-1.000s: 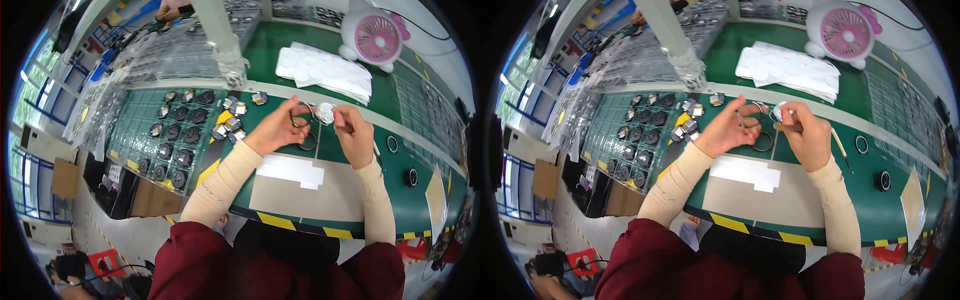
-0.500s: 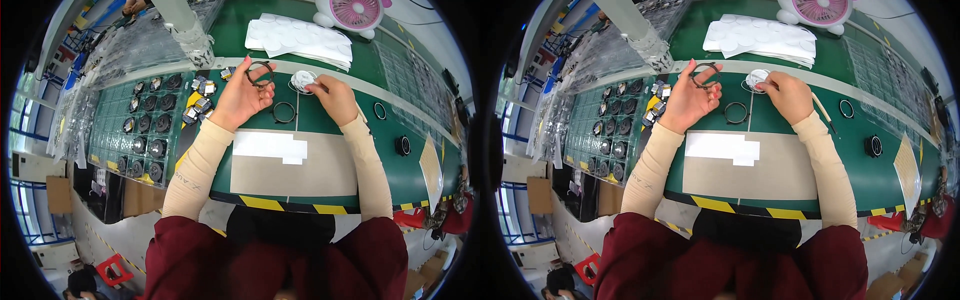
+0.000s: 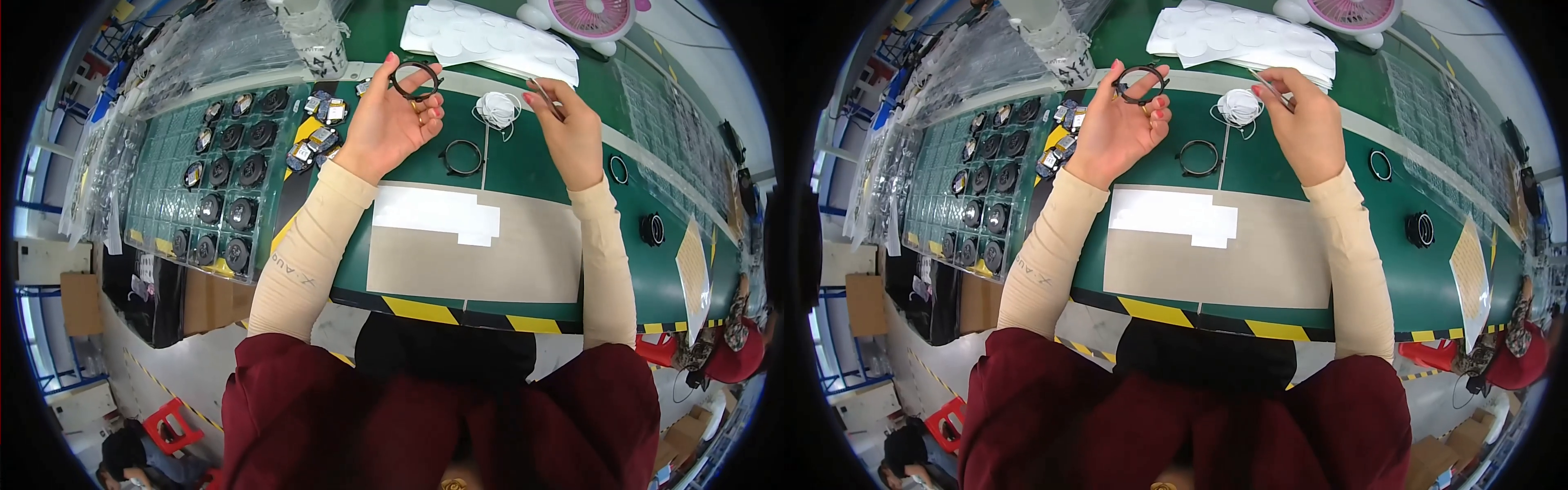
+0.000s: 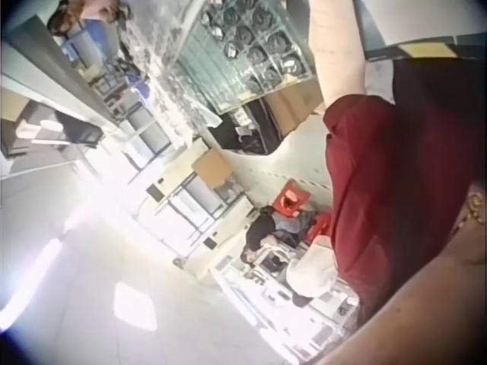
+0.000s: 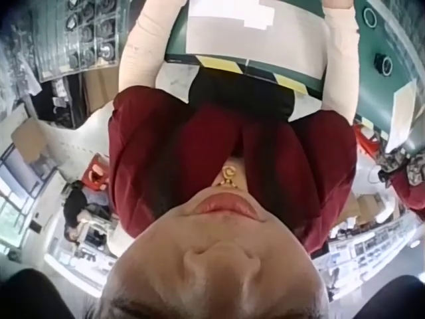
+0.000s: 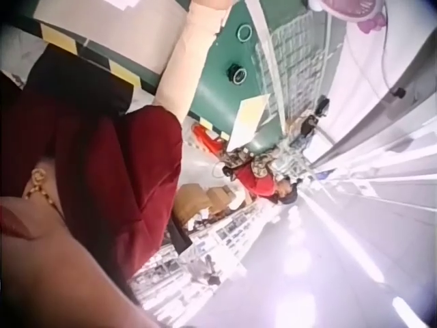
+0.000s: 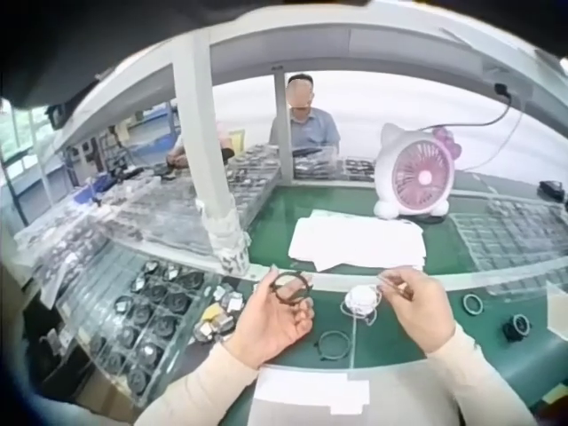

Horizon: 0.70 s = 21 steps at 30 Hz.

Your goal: The person assembles small motor units by hand, combining electronic components, housing parts, and wires on a production line. Tweezers are used to manipulate the small components.

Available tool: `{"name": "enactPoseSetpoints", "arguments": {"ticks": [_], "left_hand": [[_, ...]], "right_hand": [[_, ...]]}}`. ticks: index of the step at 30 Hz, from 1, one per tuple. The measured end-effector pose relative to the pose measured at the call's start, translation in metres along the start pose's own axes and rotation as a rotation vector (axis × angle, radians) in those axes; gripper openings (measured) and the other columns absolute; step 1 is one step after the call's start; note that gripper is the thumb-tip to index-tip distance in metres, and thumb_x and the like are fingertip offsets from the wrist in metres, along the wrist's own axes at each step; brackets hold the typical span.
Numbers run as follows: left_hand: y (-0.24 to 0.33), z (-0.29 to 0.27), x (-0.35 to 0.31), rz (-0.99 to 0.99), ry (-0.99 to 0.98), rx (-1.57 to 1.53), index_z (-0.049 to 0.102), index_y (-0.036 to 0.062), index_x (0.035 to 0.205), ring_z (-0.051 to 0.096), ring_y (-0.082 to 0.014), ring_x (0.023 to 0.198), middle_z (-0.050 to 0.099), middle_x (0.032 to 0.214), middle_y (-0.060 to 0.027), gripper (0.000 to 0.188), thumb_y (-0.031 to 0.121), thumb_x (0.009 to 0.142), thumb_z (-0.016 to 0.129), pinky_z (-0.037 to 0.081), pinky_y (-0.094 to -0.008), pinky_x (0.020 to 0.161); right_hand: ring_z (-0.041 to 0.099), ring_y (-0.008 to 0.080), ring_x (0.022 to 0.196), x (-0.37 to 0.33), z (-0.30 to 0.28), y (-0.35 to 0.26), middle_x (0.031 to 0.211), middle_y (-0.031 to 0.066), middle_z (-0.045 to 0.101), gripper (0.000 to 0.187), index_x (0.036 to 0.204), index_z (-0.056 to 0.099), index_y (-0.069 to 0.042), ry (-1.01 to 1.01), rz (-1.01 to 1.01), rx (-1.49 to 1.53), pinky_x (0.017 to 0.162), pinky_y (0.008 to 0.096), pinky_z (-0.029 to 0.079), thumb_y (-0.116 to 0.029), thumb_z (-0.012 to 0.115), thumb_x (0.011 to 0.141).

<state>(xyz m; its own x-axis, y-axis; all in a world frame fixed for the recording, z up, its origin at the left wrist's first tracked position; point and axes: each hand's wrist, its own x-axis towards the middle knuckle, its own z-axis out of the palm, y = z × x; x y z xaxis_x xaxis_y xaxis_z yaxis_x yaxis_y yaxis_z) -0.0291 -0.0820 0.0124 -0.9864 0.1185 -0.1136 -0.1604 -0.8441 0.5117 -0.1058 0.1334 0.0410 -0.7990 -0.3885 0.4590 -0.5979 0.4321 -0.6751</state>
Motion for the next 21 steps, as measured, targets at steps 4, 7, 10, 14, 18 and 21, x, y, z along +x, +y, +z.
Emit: {"name": "enactPoseSetpoints", "arguments": {"ticks": [4,7,10,14,18,21], "left_hand": [[0.000,-0.004,0.000,0.047,0.009,-0.079,0.047,0.0041,0.118,0.046,-0.0160,0.073,0.048,0.082,-0.0071,0.052,0.044,0.085,0.052,0.044,-0.0242,0.062],[-0.001,-0.006,0.002,0.052,0.020,-0.095,0.048,0.0041,0.116,0.046,-0.0161,0.073,0.048,0.081,-0.0067,0.051,0.045,0.085,0.052,0.044,-0.0243,0.062],[-0.002,-0.012,0.006,0.064,0.003,-0.074,0.053,0.0050,0.109,0.049,-0.0164,0.074,0.050,0.080,-0.0081,0.054,0.052,0.083,0.051,0.048,-0.0272,0.066],[0.001,-0.017,0.007,0.088,0.018,-0.082,0.054,0.0049,0.107,0.049,-0.0167,0.074,0.050,0.081,-0.0083,0.053,0.052,0.082,0.051,0.048,-0.0274,0.067],[0.002,-0.015,0.005,0.090,0.030,-0.102,0.053,0.0043,0.108,0.049,-0.0171,0.075,0.050,0.082,-0.0082,0.052,0.050,0.084,0.051,0.047,-0.0272,0.068],[-0.003,-0.009,0.004,0.108,0.086,-0.122,0.052,0.0042,0.110,0.050,-0.0185,0.078,0.050,0.084,-0.0083,0.049,0.047,0.085,0.051,0.046,-0.0299,0.072]], "right_hand": [[0.053,0.0067,0.069,-0.007,-0.002,-0.013,0.079,0.0060,0.063,0.018,0.098,0.061,0.002,-0.179,0.019,0.125,0.064,0.0213,0.043,-0.009,0.060,0.083],[0.054,0.0076,0.069,-0.013,0.009,-0.019,0.079,0.0075,0.063,0.018,0.097,0.061,0.001,-0.313,-0.094,0.014,0.064,0.0224,0.044,-0.008,0.061,0.082],[0.055,0.0143,0.069,-0.019,0.022,-0.021,0.089,0.0068,0.061,0.020,0.096,0.063,-0.003,-0.438,-0.197,-0.081,0.063,0.0239,0.044,-0.006,0.064,0.076],[0.057,0.0230,0.073,-0.026,0.032,-0.021,0.104,0.0064,0.056,0.040,0.107,0.059,-0.010,-0.562,-0.296,-0.189,0.064,0.0303,0.046,-0.016,0.071,0.069],[0.058,0.0251,0.081,-0.024,0.034,-0.029,0.102,0.0086,0.053,0.057,0.117,0.052,-0.011,-0.640,-0.241,-0.306,0.067,0.0335,0.047,-0.022,0.073,0.065],[0.058,0.0192,0.083,-0.027,0.037,-0.030,0.098,0.0078,0.052,0.051,0.115,0.053,-0.008,-0.528,-0.169,-0.242,0.067,0.0274,0.047,-0.017,0.072,0.068]]}}
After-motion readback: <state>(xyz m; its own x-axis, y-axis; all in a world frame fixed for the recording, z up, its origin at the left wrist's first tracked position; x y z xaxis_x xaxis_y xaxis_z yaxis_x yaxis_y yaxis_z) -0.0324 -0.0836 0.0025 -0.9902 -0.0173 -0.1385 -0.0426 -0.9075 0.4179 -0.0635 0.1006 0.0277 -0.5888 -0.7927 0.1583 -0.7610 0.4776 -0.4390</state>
